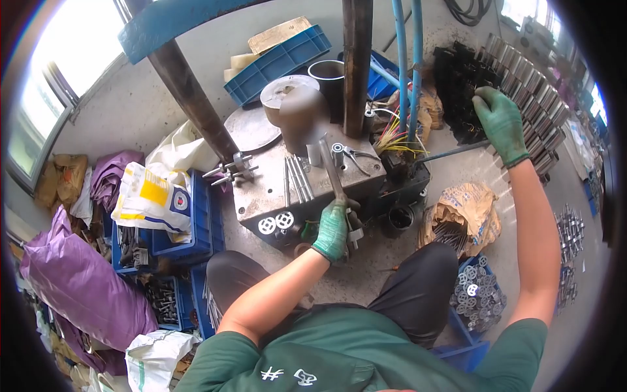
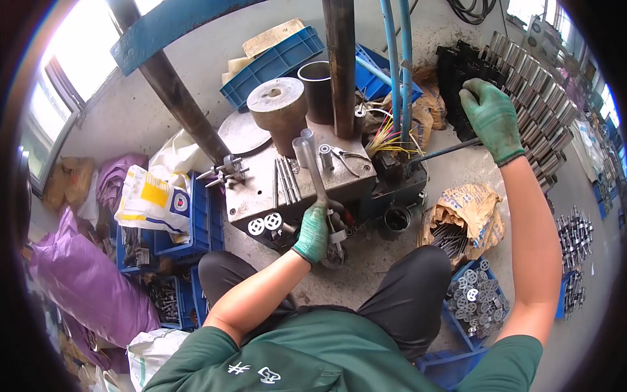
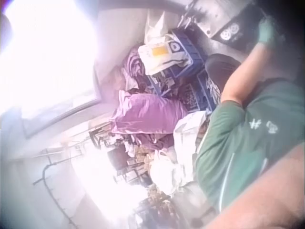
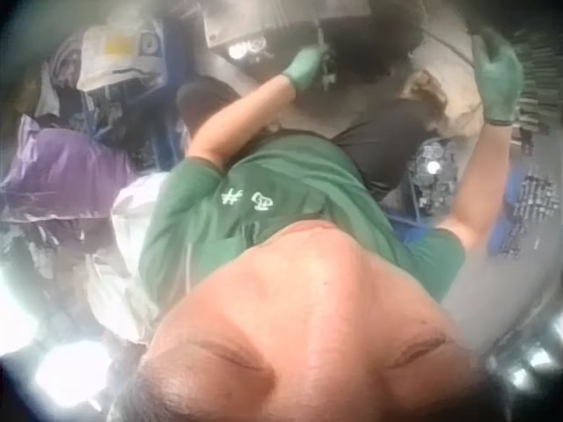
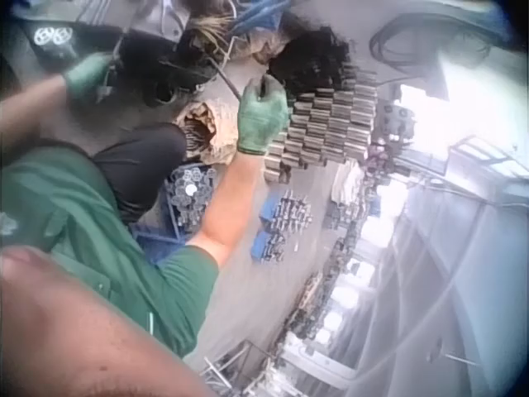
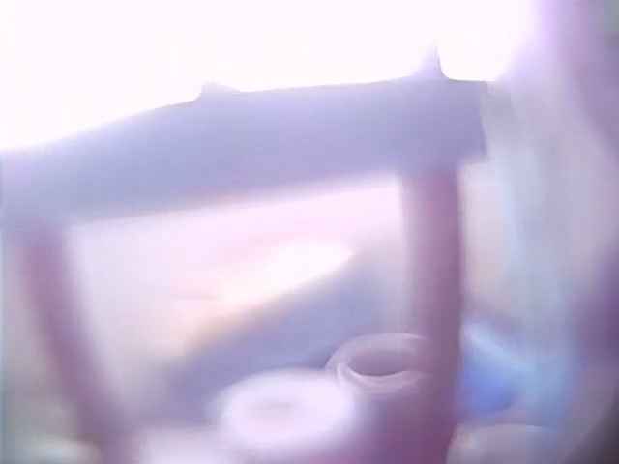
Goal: The person uses a vertical industrial press to assemble metal components, placing gears and shafts into a die and operating the press handle multiple times.
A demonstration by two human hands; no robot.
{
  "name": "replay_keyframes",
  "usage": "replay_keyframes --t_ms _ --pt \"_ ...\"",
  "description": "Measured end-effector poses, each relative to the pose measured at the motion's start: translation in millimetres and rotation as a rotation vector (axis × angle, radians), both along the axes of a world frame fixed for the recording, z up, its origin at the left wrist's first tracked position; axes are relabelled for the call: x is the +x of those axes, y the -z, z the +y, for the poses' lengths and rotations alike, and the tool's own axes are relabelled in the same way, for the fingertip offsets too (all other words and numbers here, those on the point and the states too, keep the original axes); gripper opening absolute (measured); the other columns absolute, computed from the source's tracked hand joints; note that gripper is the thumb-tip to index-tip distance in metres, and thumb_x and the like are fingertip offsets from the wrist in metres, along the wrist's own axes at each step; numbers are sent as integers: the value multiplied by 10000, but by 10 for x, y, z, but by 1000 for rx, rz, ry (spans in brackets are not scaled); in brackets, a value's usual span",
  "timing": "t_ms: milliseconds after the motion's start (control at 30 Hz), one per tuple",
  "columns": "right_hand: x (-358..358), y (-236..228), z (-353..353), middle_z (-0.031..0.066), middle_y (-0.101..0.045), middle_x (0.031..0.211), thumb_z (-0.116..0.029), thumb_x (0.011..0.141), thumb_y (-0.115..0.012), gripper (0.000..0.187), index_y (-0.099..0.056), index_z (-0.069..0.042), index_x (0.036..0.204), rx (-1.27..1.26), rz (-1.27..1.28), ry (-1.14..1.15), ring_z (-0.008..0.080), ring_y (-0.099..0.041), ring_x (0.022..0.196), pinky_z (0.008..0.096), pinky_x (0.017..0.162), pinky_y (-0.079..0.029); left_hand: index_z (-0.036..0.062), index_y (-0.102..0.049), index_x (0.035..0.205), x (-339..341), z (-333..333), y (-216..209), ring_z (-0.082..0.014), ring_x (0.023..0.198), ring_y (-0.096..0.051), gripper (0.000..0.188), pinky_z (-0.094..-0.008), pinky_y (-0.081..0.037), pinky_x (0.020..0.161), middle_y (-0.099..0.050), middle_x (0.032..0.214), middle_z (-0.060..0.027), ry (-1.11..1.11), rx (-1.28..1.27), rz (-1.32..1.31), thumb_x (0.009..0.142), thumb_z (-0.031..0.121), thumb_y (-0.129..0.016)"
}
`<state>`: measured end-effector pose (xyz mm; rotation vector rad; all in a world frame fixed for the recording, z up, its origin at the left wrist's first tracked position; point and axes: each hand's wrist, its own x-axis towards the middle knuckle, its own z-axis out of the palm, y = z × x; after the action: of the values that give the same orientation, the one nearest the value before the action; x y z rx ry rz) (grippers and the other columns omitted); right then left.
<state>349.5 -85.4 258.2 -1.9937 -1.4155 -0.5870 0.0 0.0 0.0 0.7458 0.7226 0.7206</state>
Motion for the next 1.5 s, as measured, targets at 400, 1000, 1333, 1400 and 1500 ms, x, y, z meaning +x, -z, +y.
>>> replay_keyframes --t_ms 400,1000,1333,1400,1500 --pt "-72 491 -765 185 -774 1066 -181 1000 -706 279 -752 25 1182 -38 92 -60 270 -760 935 360 849 -584 81 -667 943 239 247 207 -192 604 -595 279 -364 -535 568 -587 673 -3 -52 -421 83 1036 285 -502" --pt "-861 628 -948 147 -748 1099 -103 1008 -696 271 -707 42 1236 -133 382 -213 188 -711 940 332 860 -578 76 -658 1182 -1412 567 -412 -152 833 -693 147 -318 -604 700 -697 954 -29 -411 379 220 1053 139 -690" --pt "-789 734 -997 146 -763 1079 -126 1022 -711 289 -708 49 1251 -152 446 -177 192 -734 957 328 854 -595 22 -657 1101 -2413 2171 340 -307 1009 -726 190 -400 -646 859 -712 1091 -141 -620 -401 -32 1076 171 -543" --pt "-673 785 -1069 156 -762 1099 -146 1021 -717 313 -704 47 1267 -173 376 -181 217 -741 972 340 858 -598 27 -663 1070 -2344 2123 396 -285 911 -738 191 -388 -645 784 -712 1021 -122 -611 -365 45 1055 189 -564" --pt "-804 724 -1148 154 -735 1113 -119 954 -735 295 -706 5 1220 -186 39 -122 297 -719 1039 436 1060 -524 54 -669 980 -2345 2006 317 -223 661 -699 165 -321 -567 543 -664 815 -66 -743 -382 79 995 212 -625"
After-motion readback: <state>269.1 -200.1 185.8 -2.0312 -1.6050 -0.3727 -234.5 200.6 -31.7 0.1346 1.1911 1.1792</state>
